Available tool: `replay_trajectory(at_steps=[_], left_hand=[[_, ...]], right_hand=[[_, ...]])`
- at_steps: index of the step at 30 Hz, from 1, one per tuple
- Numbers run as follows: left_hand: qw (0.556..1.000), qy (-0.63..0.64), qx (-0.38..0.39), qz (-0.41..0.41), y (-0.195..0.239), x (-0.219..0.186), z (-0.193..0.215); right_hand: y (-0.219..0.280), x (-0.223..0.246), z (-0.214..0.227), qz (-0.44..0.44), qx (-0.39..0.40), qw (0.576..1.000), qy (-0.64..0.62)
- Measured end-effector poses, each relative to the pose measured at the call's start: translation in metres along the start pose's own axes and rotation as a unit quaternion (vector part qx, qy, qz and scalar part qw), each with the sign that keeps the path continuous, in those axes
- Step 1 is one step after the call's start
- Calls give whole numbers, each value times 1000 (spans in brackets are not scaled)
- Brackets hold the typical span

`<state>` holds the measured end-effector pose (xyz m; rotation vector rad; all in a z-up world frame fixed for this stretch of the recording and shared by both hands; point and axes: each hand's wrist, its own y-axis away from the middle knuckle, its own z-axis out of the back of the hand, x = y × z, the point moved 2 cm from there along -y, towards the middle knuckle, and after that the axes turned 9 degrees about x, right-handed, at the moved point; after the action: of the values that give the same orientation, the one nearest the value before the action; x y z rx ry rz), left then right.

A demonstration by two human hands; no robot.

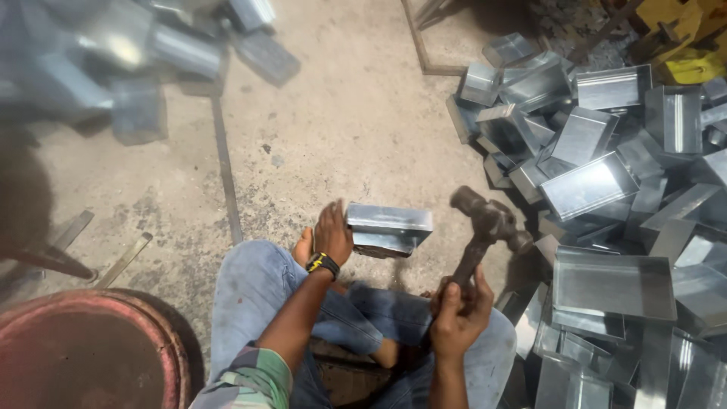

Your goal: The person hammers the edges and seams of small metal boxes by hand using a hammer while sitting on the floor, handling one box at a time from a large pile.

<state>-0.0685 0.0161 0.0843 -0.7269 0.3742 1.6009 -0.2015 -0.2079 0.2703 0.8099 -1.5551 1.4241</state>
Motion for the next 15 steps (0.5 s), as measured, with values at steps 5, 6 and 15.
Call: replay_trajectory(at_steps=[5,6,15], left_hand=[[1000,13,4,-2,13,-17,-44],[1000,13,7,0,18,-19,-47],[997,4,-23,-68,-21,-65,37]], right_hand=[[-2,-18,-41,204,28,877,434],[-2,-26,-43,112,69,903,409],[-8,12,-25,-65,22,994,80]])
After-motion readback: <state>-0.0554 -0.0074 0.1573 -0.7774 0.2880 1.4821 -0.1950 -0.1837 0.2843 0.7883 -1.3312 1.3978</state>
